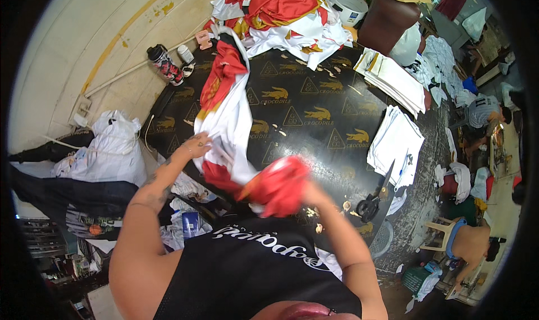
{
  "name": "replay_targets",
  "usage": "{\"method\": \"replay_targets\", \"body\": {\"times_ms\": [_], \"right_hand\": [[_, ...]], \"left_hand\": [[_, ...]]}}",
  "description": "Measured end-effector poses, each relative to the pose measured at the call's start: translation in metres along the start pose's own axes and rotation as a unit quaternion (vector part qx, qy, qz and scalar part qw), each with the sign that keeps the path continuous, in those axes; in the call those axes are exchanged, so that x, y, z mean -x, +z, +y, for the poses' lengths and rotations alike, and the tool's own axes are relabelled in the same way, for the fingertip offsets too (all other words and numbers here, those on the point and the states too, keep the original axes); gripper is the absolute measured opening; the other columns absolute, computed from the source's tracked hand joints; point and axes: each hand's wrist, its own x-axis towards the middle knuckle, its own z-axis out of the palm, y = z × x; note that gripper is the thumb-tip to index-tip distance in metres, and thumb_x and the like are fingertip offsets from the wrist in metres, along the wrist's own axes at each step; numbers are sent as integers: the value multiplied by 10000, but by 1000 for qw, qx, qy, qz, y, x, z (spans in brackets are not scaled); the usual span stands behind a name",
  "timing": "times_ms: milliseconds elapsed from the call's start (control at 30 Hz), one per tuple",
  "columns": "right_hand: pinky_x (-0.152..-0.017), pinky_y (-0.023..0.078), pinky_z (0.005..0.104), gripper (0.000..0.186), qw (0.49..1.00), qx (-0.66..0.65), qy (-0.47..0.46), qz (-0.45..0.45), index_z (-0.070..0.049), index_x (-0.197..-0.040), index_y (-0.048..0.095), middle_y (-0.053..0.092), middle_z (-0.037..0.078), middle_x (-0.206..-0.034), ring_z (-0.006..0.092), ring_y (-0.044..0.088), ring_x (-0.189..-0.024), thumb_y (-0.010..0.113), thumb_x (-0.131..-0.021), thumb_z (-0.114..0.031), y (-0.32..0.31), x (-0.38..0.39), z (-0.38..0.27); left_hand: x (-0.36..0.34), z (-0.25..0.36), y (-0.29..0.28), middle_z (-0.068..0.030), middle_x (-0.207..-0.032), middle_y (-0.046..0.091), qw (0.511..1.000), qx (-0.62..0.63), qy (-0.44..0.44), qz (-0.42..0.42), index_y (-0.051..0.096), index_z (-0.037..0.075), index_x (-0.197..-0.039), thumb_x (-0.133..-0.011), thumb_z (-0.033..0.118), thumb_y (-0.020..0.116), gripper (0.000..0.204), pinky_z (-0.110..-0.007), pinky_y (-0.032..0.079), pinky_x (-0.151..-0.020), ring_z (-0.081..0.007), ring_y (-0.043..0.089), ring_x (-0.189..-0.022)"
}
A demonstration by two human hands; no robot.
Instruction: The person uses shears to cut a red and white jersey and a white sheet of paper on a cluttered table. They repeatedly cut along the edges of the jersey and paper, then fold and stack the cut pieces.
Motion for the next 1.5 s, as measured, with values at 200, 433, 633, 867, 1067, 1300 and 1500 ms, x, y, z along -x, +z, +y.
{"method": "replay_targets", "body": {"times_ms": [200,433,633,867,1067,1300,1500], "right_hand": [[-1052,497,393,386,968,198,66,139,-31,-1357,598,653,139,-1305,239,642,-1191,650,-1006,-182,-153,193,-120],[-1016,516,380,473,697,366,-149,598,25,-1413,524,600,181,-1332,264,630,-1198,668,-993,-138,-275,110,-143],[-1124,448,499,620,703,590,-192,347,-67,-1472,520,496,267,-1502,414,542,-1344,745,-902,-166,-158,2,25],[-1135,400,531,678,865,355,212,284,-132,-1506,554,490,280,-1488,453,495,-1342,724,-916,-419,55,155,147],[-1207,236,686,697,810,563,154,50,-263,-1519,555,329,312,-1625,545,298,-1490,634,-925,-619,71,129,160],[-1002,533,484,612,450,820,234,266,-167,-1535,494,473,227,-1557,441,605,-1260,613,-938,-102,-250,58,97],[-1119,419,604,901,765,585,203,177,-186,-1610,408,346,292,-1629,507,442,-1415,787,-862,-516,-22,90,146]], "left_hand": [[168,-15,-135,-35,-918,749,934,269,213,-101,755,33,-1170,-996,273,702,302,-283,550,-706,-88,653,-818],[78,-46,-204,-93,-1087,700,774,468,-61,423,622,-8,-1298,-1040,492,588,564,-340,577,-764,-190,714,-890],[-37,35,-56,-237,-1481,540,850,14,114,514,520,103,-1514,-980,167,625,548,-523,382,-1180,-428,485,-1394],[10,-54,100,-342,-1678,160,960,69,-226,148,148,240,-1691,-990,532,529,849,-583,194,-1266,-565,179,-1533],[-7,41,78,-236,-1732,-153,983,10,-182,-21,106,279,-1697,-849,760,606,1096,-921,100,-1032,-556,-158,-1553],[-238,-35,-100,-302,-1664,274,923,95,184,324,268,319,-1665,-986,548,626,802,-483,285,-1257,-450,260,-1554],[-181,-22,-14,-299,-1720,59,996,0,-85,-2,43,446,-1670,-1058,409,468,746,-592,168,-1276,-520,67,-1582]]}}
